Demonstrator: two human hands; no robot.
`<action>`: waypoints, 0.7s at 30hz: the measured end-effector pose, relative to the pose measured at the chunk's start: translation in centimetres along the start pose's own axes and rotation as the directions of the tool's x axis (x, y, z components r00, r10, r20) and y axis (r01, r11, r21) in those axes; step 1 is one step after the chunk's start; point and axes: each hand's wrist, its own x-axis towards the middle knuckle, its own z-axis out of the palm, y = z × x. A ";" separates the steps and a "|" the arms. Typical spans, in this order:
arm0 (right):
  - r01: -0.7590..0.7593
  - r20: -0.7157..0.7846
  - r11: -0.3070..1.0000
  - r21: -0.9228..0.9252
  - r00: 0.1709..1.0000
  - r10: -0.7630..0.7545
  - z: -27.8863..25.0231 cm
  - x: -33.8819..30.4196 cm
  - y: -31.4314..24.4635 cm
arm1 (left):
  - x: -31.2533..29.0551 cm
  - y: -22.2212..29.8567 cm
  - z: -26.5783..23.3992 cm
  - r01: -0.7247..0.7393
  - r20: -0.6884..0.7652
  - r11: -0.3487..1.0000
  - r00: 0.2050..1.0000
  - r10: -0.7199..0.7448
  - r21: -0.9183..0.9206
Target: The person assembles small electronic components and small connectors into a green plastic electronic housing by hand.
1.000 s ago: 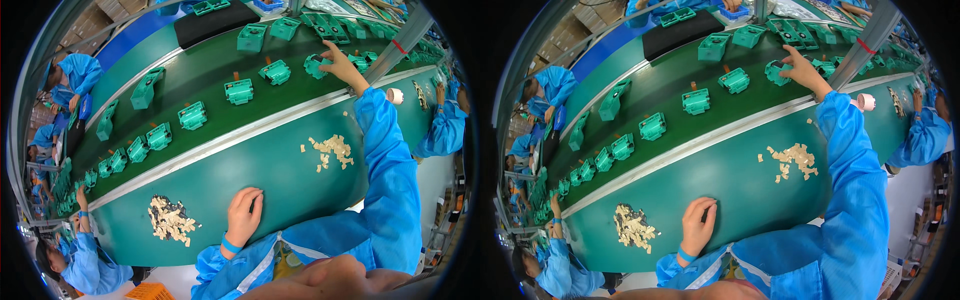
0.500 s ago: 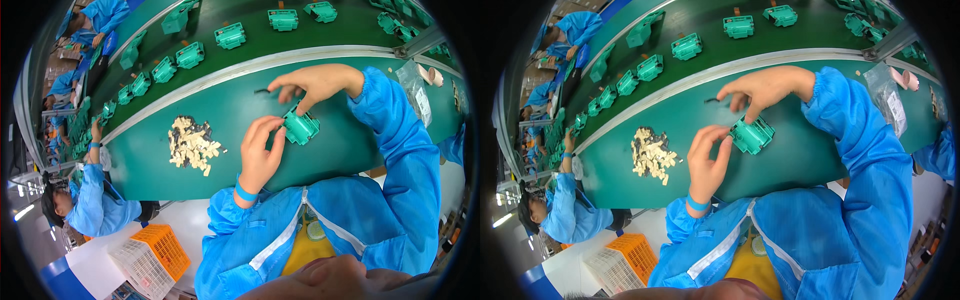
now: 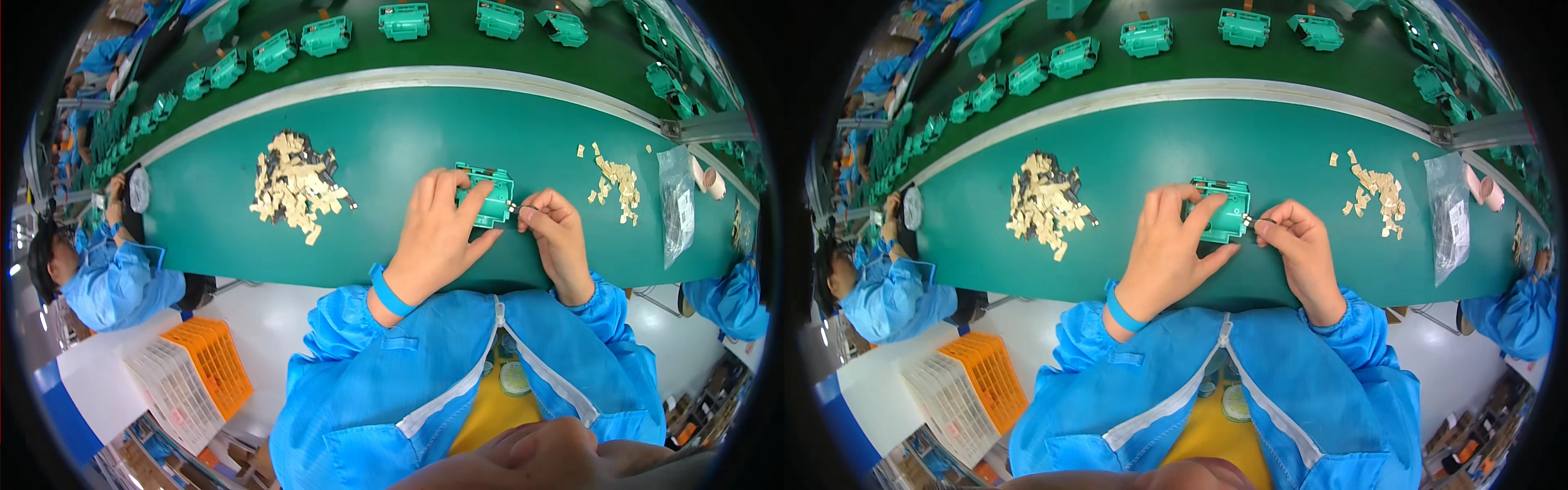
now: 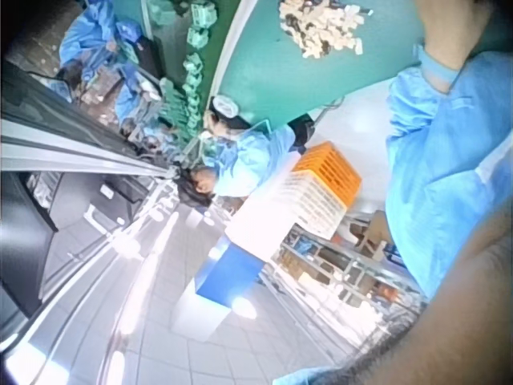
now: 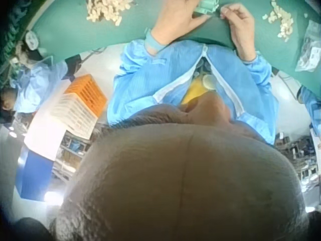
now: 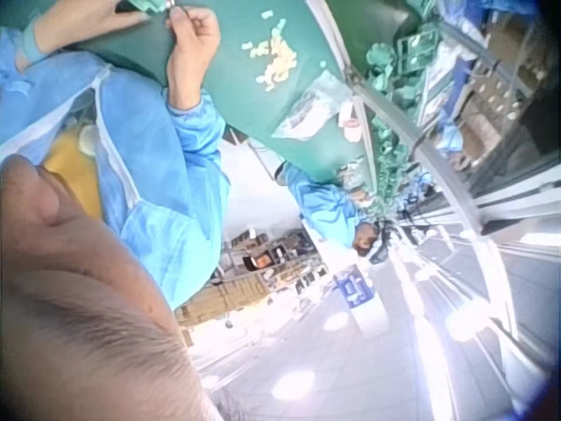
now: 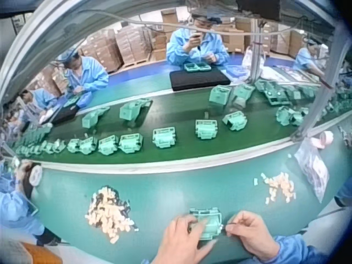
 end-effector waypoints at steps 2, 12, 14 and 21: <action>-0.020 0.010 0.999 0.035 1.000 0.019 0.1 0.4 0.2 | 0.2 0.0 0.0 0.012 -0.034 1.000 0.999 -0.011 0.012; -0.058 0.115 0.997 0.045 0.992 0.052 -1.2 1.1 0.2 | 0.3 0.1 2.1 -0.041 -0.109 0.994 0.994 0.030 -0.104; -0.060 0.101 0.996 -0.059 0.993 0.065 -0.7 1.3 -0.3 | 0.2 -0.1 2.5 -0.030 -0.121 0.988 0.993 0.012 -0.150; -0.119 0.092 0.991 -0.066 0.988 0.124 -0.1 1.4 -0.5 | 0.3 -0.2 3.6 -0.017 -0.209 0.962 0.977 -0.042 -0.274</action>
